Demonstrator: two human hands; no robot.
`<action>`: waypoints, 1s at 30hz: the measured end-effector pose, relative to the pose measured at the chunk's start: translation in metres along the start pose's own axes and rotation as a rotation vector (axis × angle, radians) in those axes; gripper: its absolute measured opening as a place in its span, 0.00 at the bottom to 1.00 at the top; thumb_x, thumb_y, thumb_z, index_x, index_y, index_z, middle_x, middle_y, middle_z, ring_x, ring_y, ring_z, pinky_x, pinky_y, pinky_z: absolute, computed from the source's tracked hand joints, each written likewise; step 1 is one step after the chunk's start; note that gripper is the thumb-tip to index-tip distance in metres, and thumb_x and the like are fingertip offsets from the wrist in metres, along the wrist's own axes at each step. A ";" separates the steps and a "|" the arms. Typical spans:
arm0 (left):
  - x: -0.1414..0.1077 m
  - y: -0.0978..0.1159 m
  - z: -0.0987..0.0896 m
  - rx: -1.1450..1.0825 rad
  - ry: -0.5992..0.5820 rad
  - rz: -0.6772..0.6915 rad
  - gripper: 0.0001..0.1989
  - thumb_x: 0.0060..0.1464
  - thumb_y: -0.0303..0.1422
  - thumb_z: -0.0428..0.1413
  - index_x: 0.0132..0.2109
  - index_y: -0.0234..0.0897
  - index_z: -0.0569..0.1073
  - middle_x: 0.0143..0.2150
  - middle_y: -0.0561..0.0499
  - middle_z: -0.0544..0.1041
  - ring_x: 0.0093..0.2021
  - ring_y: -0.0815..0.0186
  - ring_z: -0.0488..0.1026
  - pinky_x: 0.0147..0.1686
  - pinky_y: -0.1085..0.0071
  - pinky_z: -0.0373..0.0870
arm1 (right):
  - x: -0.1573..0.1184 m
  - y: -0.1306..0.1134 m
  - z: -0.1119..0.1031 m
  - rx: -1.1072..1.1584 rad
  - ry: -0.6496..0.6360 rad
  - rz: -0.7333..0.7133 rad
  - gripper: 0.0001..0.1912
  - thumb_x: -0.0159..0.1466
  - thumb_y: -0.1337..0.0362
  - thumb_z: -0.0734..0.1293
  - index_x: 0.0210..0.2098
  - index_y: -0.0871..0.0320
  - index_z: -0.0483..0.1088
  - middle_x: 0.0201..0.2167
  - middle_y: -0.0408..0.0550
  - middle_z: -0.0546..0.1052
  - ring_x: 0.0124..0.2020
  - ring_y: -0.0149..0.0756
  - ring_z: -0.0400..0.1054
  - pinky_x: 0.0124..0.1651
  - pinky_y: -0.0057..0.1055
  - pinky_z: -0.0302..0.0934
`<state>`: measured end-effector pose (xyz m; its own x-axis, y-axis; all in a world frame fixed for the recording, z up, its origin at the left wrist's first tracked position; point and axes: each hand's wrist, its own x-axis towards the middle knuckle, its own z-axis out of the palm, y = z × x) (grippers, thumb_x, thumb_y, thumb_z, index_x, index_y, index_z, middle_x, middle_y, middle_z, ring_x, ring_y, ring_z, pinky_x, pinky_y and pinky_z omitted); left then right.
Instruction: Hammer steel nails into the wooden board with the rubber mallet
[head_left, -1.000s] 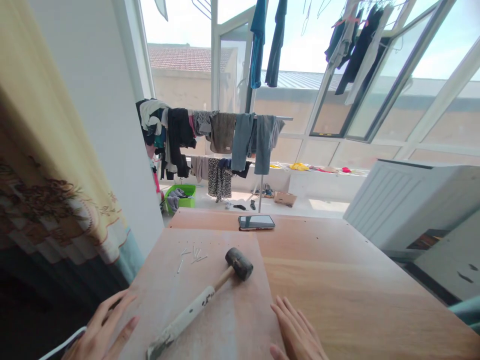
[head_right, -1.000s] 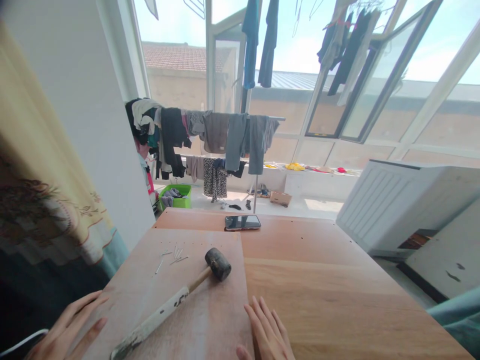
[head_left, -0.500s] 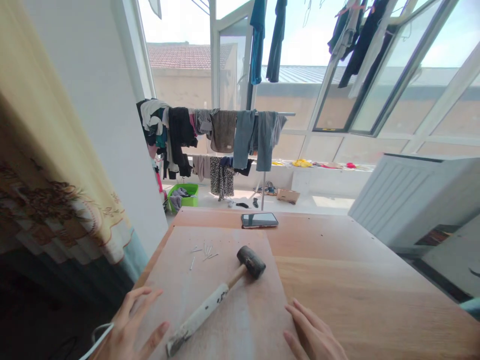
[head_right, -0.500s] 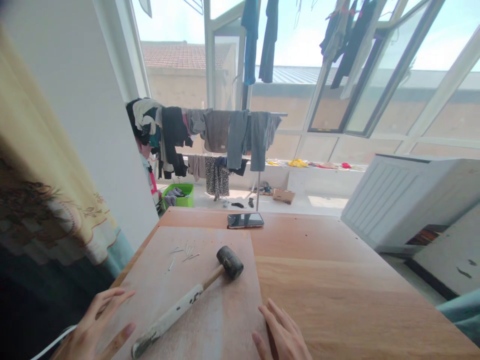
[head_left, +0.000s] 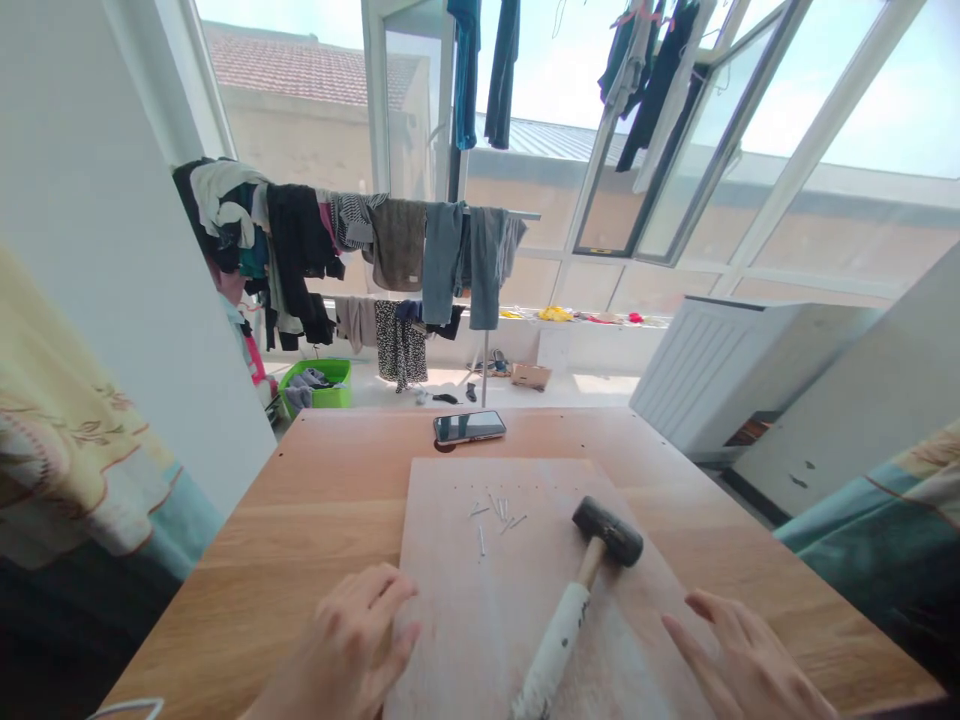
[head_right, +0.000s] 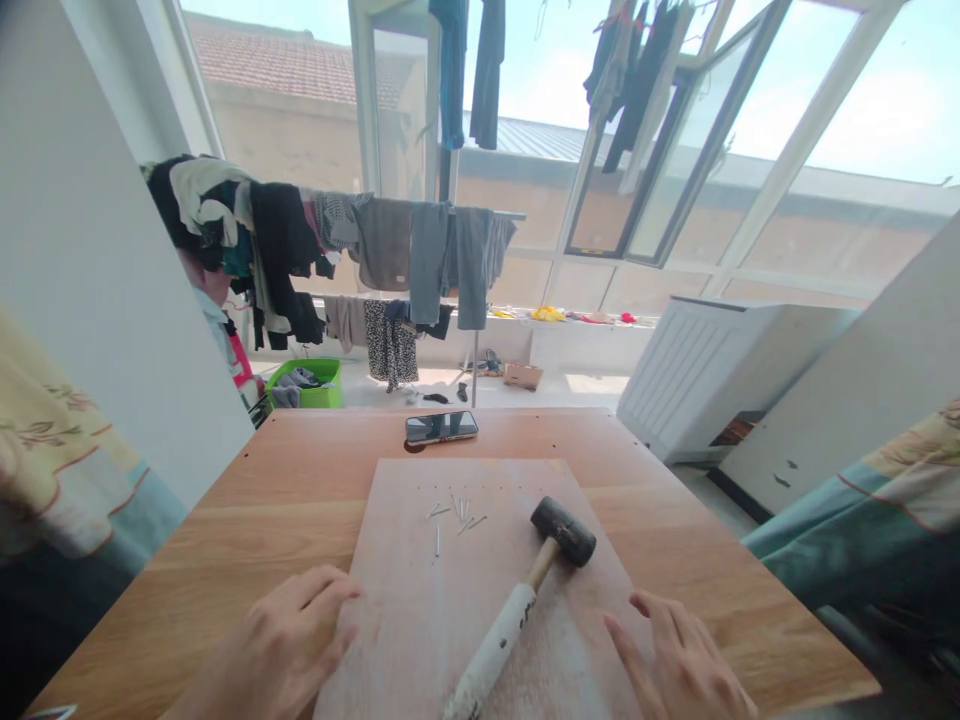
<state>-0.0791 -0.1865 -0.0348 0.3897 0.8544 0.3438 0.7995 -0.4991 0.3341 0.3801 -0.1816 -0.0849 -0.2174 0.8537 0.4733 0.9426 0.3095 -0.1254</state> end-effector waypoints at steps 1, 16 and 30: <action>0.016 0.002 0.001 -0.017 -0.034 -0.030 0.10 0.63 0.31 0.52 0.49 0.43 0.73 0.44 0.49 0.79 0.43 0.60 0.79 0.45 0.66 0.76 | 0.007 -0.015 -0.001 0.089 -0.027 0.089 0.23 0.69 0.52 0.54 0.44 0.50 0.78 0.36 0.57 0.82 0.38 0.54 0.79 0.37 0.45 0.73; 0.162 0.028 0.039 0.137 -0.451 -0.031 0.15 0.51 0.20 0.51 0.45 0.36 0.73 0.43 0.42 0.78 0.42 0.55 0.77 0.40 0.65 0.71 | 0.069 -0.082 0.014 1.161 -0.313 0.697 0.15 0.57 0.54 0.65 0.40 0.50 0.58 0.33 0.42 0.76 0.29 0.40 0.77 0.23 0.30 0.70; 0.244 0.055 0.111 -0.583 -0.129 -0.159 0.05 0.48 0.22 0.58 0.34 0.32 0.75 0.32 0.49 0.78 0.33 0.65 0.75 0.35 0.72 0.70 | 0.138 -0.032 0.028 0.870 -0.187 0.729 0.15 0.57 0.58 0.66 0.43 0.55 0.64 0.27 0.42 0.76 0.11 0.27 0.60 0.11 0.25 0.54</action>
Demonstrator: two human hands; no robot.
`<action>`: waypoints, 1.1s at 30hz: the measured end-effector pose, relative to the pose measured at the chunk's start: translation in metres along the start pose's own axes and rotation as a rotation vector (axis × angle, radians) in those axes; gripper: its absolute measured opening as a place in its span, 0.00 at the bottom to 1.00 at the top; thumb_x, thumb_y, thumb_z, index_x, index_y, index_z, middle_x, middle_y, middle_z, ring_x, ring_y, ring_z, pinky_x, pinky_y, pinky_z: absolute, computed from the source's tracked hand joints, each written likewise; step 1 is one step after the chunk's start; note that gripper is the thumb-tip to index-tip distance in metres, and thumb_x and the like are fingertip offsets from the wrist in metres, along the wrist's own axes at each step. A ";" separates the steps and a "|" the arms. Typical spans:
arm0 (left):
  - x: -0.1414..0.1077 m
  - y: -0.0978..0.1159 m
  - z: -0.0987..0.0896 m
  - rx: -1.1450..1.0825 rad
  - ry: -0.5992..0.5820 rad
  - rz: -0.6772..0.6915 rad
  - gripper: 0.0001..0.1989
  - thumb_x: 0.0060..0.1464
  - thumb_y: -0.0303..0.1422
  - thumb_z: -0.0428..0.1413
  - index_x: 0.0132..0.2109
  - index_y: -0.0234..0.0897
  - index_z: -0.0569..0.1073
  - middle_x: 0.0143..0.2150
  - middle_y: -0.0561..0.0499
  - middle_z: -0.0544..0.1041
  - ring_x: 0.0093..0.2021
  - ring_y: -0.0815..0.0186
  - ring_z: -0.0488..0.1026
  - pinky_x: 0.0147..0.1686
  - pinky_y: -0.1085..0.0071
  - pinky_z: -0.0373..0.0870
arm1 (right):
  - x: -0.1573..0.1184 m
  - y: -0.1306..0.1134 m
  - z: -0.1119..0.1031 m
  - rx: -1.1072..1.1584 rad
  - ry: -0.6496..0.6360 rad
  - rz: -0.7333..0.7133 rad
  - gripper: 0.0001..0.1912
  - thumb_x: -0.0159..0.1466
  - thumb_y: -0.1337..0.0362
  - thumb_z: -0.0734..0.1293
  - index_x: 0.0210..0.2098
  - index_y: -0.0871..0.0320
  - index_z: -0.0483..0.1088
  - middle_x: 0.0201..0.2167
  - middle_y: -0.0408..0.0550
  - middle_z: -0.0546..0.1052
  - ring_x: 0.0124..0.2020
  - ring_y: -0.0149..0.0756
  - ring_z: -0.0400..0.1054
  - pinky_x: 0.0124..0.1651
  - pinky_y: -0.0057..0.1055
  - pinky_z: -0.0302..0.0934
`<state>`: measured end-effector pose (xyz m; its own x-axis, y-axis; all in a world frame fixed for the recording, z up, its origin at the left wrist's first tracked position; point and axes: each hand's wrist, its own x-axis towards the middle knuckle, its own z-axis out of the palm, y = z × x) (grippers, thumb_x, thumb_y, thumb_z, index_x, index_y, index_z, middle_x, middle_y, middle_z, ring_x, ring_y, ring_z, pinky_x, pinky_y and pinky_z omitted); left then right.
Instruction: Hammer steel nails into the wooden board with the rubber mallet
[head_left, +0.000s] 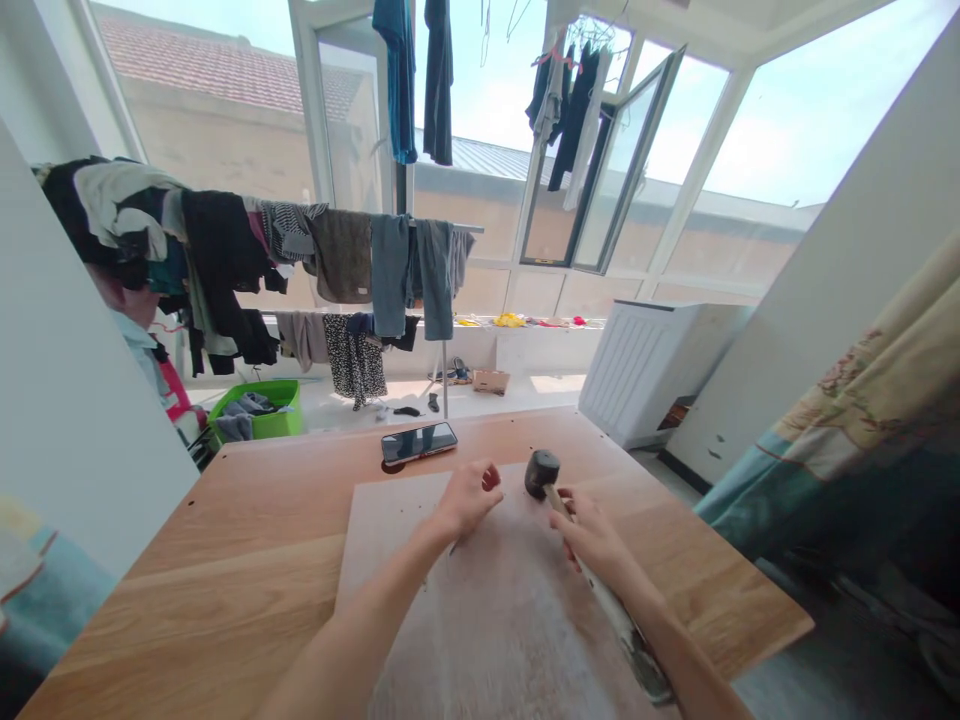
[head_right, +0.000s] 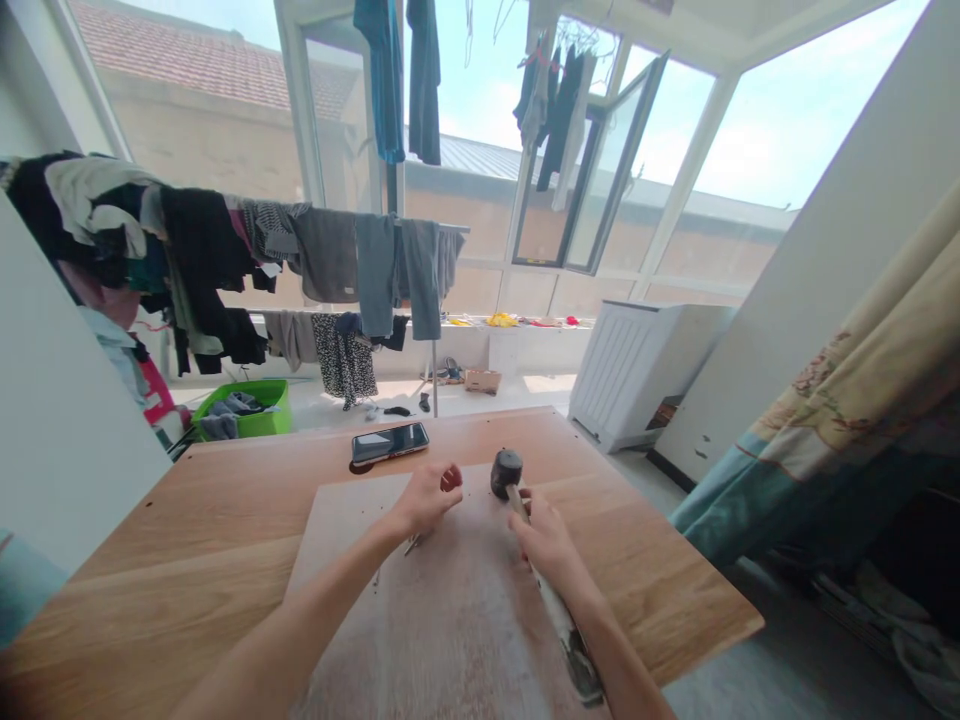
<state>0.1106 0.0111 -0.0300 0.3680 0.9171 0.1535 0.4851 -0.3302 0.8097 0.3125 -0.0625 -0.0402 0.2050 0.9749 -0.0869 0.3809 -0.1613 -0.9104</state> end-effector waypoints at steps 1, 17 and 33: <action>0.008 0.002 0.010 -0.015 0.033 -0.011 0.05 0.49 0.22 0.58 0.35 0.32 0.75 0.33 0.47 0.79 0.34 0.65 0.76 0.37 0.72 0.71 | 0.005 0.000 0.003 0.027 -0.023 0.013 0.13 0.57 0.57 0.66 0.40 0.55 0.65 0.23 0.39 0.74 0.11 0.27 0.59 0.11 0.25 0.54; 0.019 0.000 0.056 -0.073 0.120 0.036 0.06 0.57 0.29 0.58 0.41 0.39 0.80 0.37 0.49 0.84 0.36 0.63 0.80 0.40 0.71 0.73 | 0.006 0.001 0.006 0.558 0.032 0.061 0.19 0.52 0.53 0.66 0.38 0.59 0.71 0.21 0.39 0.71 0.13 0.25 0.60 0.12 0.21 0.53; 0.014 0.004 0.058 0.086 0.105 0.077 0.11 0.54 0.23 0.59 0.44 0.39 0.79 0.40 0.49 0.84 0.40 0.62 0.80 0.43 0.70 0.72 | -0.007 -0.009 0.000 0.691 -0.067 -0.023 0.19 0.54 0.53 0.70 0.40 0.58 0.70 0.21 0.36 0.68 0.13 0.25 0.61 0.11 0.21 0.53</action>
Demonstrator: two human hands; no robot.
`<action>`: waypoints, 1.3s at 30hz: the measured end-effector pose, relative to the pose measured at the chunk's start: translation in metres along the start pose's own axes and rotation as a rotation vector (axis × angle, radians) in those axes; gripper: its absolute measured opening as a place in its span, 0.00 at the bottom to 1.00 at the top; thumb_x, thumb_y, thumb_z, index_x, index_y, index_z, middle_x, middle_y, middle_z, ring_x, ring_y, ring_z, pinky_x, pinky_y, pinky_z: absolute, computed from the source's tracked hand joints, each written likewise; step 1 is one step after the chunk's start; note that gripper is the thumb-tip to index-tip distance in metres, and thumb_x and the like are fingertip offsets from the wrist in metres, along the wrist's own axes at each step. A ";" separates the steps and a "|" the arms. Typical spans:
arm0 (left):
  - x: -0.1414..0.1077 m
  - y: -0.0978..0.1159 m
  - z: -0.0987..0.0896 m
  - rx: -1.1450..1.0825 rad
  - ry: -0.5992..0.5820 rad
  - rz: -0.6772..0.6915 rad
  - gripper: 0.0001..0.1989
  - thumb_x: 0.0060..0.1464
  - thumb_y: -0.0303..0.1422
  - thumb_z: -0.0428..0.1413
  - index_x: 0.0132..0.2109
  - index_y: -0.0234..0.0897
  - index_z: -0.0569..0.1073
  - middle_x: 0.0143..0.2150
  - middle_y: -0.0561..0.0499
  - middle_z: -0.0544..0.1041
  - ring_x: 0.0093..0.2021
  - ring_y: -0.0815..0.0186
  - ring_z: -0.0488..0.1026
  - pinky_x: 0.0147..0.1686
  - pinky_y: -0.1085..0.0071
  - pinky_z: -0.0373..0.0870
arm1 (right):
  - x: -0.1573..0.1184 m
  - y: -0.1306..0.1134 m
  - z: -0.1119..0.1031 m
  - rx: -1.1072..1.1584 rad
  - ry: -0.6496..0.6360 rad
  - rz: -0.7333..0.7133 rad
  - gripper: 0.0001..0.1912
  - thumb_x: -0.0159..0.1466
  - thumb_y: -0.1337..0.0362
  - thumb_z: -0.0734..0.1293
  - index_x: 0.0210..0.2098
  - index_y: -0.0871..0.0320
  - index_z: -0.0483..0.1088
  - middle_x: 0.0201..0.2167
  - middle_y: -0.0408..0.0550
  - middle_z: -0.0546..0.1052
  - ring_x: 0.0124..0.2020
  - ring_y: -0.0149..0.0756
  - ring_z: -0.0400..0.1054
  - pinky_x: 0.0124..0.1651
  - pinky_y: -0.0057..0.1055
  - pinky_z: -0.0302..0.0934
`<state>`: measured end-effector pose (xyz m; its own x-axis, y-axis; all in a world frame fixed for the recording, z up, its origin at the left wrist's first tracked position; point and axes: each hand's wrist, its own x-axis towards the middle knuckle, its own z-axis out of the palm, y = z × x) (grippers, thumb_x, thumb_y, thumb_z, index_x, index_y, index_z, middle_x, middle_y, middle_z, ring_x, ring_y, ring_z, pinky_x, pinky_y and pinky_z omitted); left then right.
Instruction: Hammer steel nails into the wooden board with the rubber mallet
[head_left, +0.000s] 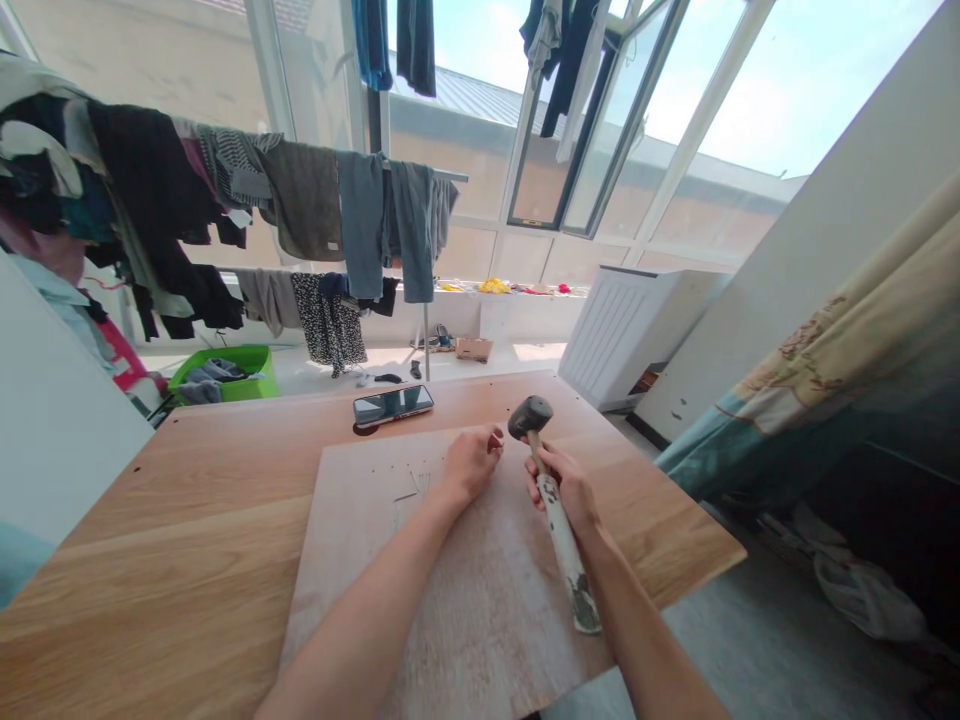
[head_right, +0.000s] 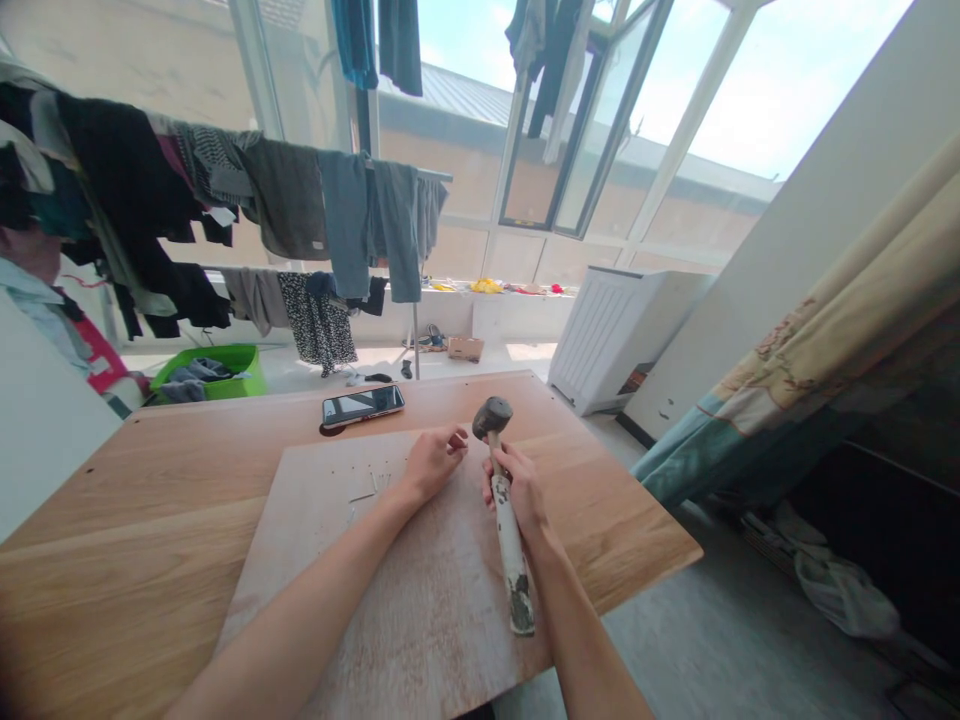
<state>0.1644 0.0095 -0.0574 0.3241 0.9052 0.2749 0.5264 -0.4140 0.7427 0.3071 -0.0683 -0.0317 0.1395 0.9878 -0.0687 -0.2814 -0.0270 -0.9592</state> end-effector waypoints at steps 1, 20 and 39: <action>0.000 0.000 0.000 0.004 0.001 -0.002 0.11 0.54 0.23 0.59 0.44 0.39 0.78 0.39 0.49 0.84 0.40 0.62 0.80 0.43 0.70 0.72 | -0.001 -0.001 0.000 -0.005 -0.008 -0.001 0.19 0.55 0.53 0.70 0.40 0.59 0.71 0.21 0.36 0.69 0.13 0.25 0.61 0.11 0.21 0.53; 0.002 0.000 0.002 0.031 0.012 -0.022 0.15 0.53 0.24 0.60 0.48 0.41 0.77 0.37 0.52 0.83 0.37 0.64 0.79 0.41 0.71 0.71 | -0.010 -0.012 0.002 -0.096 -0.038 0.009 0.21 0.55 0.55 0.69 0.43 0.62 0.73 0.16 0.35 0.69 0.09 0.26 0.59 0.09 0.21 0.47; 0.003 0.004 -0.001 0.022 -0.059 -0.015 0.16 0.54 0.24 0.58 0.51 0.38 0.75 0.41 0.50 0.83 0.39 0.65 0.78 0.43 0.71 0.72 | -0.012 -0.010 0.009 -0.107 -0.016 -0.048 0.18 0.54 0.56 0.69 0.40 0.60 0.72 0.17 0.36 0.68 0.11 0.26 0.59 0.12 0.24 0.47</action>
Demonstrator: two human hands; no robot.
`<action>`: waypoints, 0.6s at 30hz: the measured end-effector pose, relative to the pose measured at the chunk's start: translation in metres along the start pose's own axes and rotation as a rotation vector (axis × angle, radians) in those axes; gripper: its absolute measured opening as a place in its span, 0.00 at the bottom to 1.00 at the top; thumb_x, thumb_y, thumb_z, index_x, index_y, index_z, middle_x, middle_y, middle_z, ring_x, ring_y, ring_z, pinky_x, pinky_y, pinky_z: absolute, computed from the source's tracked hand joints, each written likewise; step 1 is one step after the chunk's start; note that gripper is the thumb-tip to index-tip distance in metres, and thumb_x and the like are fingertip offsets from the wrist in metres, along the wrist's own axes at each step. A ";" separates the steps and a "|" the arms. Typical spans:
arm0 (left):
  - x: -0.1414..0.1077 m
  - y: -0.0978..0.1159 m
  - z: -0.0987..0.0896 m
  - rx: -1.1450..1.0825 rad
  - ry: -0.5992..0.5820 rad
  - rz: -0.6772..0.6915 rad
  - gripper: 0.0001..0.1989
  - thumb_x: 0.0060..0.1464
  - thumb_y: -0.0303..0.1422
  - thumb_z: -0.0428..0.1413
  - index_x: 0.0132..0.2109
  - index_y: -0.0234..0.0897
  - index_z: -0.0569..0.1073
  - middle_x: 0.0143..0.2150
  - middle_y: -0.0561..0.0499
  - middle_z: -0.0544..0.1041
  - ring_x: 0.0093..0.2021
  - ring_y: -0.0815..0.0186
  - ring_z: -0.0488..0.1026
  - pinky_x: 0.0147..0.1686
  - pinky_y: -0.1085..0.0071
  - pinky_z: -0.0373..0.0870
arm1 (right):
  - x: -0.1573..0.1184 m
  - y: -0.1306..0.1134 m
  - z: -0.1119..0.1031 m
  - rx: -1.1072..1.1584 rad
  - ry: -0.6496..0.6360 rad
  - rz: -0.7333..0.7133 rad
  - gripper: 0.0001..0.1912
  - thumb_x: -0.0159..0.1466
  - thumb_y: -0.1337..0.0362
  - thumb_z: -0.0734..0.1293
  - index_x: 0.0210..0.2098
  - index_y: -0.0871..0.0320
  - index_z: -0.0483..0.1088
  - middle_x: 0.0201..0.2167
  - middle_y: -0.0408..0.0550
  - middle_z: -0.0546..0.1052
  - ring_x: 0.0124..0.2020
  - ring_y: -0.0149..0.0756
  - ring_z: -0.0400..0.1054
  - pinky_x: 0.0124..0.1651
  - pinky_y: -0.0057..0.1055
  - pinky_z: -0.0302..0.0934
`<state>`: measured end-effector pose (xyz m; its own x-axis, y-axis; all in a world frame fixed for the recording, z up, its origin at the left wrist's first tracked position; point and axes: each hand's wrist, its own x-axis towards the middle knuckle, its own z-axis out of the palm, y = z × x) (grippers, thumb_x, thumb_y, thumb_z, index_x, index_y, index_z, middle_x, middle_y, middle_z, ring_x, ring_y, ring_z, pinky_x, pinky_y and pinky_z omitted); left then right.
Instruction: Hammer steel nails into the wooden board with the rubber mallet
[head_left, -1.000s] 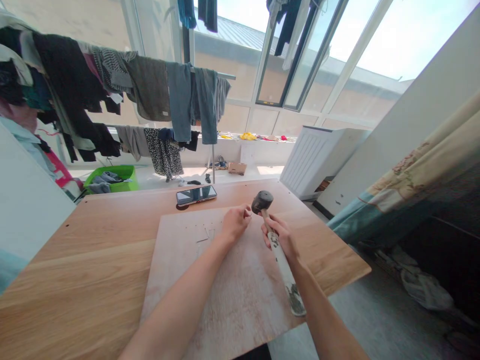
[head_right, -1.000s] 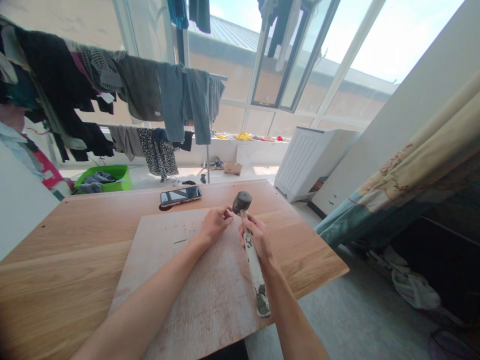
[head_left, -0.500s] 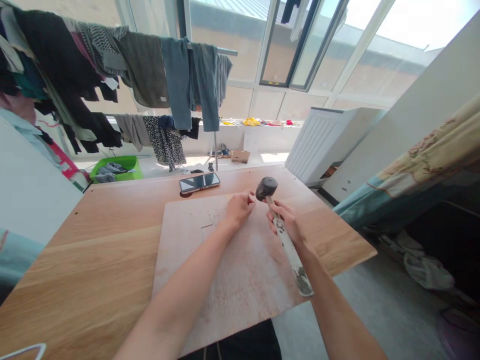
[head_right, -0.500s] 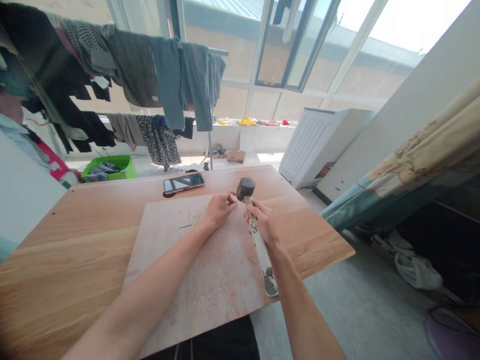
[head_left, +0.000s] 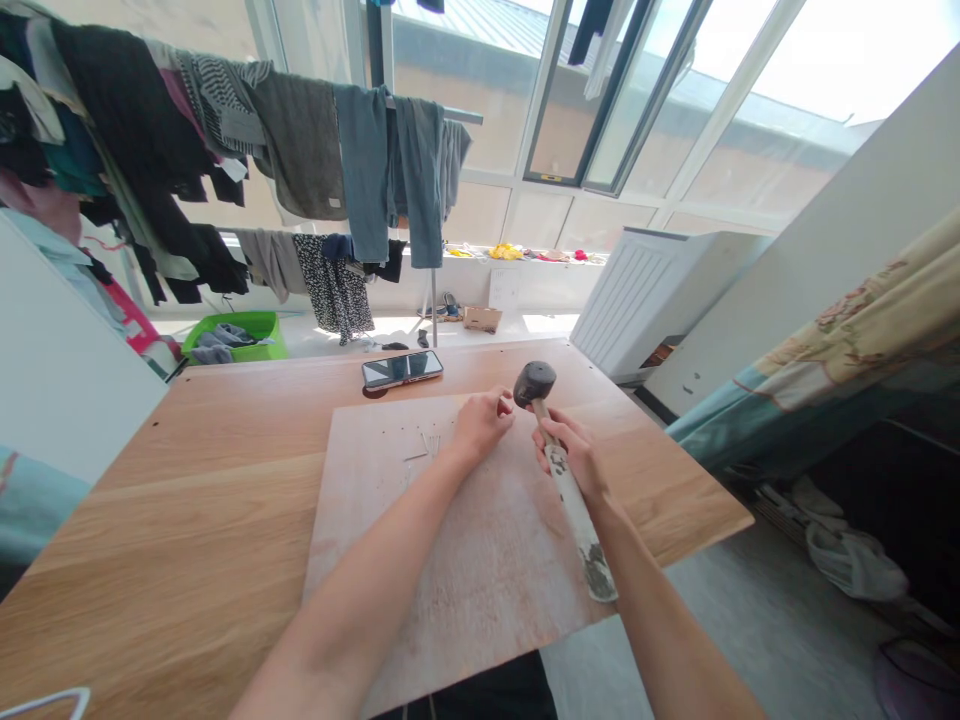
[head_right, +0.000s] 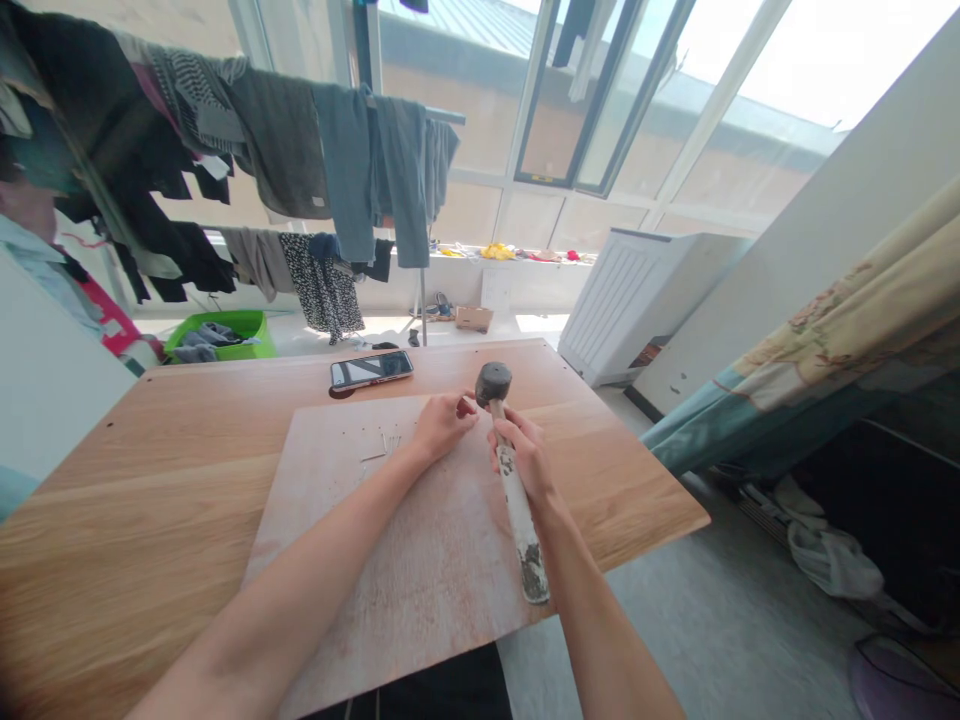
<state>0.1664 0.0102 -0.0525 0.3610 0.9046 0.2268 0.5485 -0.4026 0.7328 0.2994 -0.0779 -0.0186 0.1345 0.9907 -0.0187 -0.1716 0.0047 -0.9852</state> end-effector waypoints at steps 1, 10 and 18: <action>0.002 0.001 -0.003 0.008 -0.018 0.000 0.17 0.54 0.25 0.58 0.52 0.36 0.74 0.42 0.48 0.83 0.39 0.65 0.78 0.42 0.72 0.72 | 0.001 0.001 -0.001 0.009 0.016 -0.007 0.18 0.54 0.55 0.69 0.41 0.59 0.71 0.17 0.35 0.68 0.11 0.26 0.60 0.12 0.23 0.47; -0.021 0.004 -0.096 0.257 -0.268 0.032 0.07 0.39 0.27 0.63 0.24 0.39 0.71 0.24 0.53 0.74 0.27 0.64 0.71 0.27 0.72 0.63 | 0.019 0.021 -0.014 0.009 0.023 0.139 0.16 0.50 0.59 0.70 0.36 0.61 0.71 0.14 0.35 0.67 0.10 0.28 0.59 0.11 0.24 0.48; -0.051 0.002 -0.103 0.488 -0.360 0.055 0.11 0.39 0.25 0.61 0.20 0.39 0.66 0.29 0.51 0.72 0.28 0.64 0.70 0.27 0.71 0.63 | 0.018 0.024 -0.013 -0.021 0.031 0.159 0.17 0.50 0.59 0.71 0.38 0.61 0.73 0.15 0.37 0.70 0.11 0.28 0.61 0.11 0.23 0.48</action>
<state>0.0717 -0.0224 0.0034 0.5842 0.8107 -0.0378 0.7736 -0.5422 0.3280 0.3106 -0.0617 -0.0446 0.1369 0.9741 -0.1800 -0.1725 -0.1555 -0.9727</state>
